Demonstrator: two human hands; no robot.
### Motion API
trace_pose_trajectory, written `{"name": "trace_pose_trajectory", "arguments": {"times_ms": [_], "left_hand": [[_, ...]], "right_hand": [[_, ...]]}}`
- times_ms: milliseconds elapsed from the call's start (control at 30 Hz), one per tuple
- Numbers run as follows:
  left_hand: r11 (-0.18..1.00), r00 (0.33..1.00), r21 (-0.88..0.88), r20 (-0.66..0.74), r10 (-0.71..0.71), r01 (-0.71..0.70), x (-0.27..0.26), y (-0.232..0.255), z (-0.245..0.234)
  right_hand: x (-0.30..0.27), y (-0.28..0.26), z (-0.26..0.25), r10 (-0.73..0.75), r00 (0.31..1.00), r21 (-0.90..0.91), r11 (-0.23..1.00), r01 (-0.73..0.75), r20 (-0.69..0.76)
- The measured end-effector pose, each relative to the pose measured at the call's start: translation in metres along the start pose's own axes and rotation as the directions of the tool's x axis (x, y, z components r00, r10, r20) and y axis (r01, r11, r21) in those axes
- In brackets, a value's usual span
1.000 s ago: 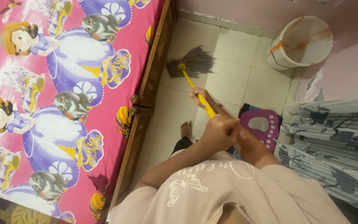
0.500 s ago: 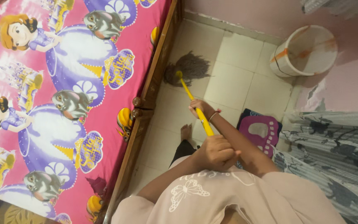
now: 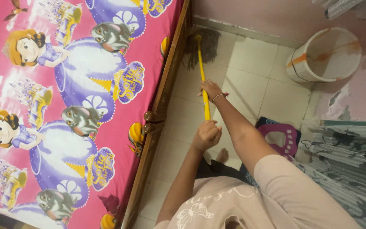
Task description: The person cleans the floor by hand using a mop, moving it across the tiles in a bedroom.
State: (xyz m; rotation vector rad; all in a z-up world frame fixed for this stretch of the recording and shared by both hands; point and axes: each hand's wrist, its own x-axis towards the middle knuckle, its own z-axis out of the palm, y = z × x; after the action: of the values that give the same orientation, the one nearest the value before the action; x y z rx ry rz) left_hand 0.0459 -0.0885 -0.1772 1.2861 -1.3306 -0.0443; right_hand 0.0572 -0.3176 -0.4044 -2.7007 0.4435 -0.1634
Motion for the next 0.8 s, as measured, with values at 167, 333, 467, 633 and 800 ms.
{"name": "trace_pose_trajectory", "arguments": {"times_ms": [167,333,467,633,800], "left_hand": [[0.996,1.0,-0.094,-0.002,0.011,-0.011,0.018,-0.005,-0.002],[0.99,0.999,-0.138,0.026,0.041,-0.037,0.028,0.01,-0.006],[0.982,0.996,-0.183,0.069,0.056,-0.042,0.034,0.027,-0.001],[0.96,0.989,-0.273,0.109,0.095,-0.063,0.04,0.054,0.014],[0.942,0.977,-0.325,0.16,0.143,-0.085,0.032,0.08,0.047]], "right_hand": [[-0.007,0.011,-0.002,0.067,0.998,0.022,0.997,-0.067,0.013],[-0.033,0.0,-0.027,0.068,0.995,0.0,0.998,-0.068,-0.078],[-0.062,-0.015,-0.064,0.161,0.978,0.045,0.987,-0.157,-0.136],[-0.119,-0.024,-0.11,0.29,0.945,0.094,0.956,-0.279,-0.148],[-0.191,-0.018,-0.134,0.422,0.872,0.173,0.905,-0.388,-0.248]]}}
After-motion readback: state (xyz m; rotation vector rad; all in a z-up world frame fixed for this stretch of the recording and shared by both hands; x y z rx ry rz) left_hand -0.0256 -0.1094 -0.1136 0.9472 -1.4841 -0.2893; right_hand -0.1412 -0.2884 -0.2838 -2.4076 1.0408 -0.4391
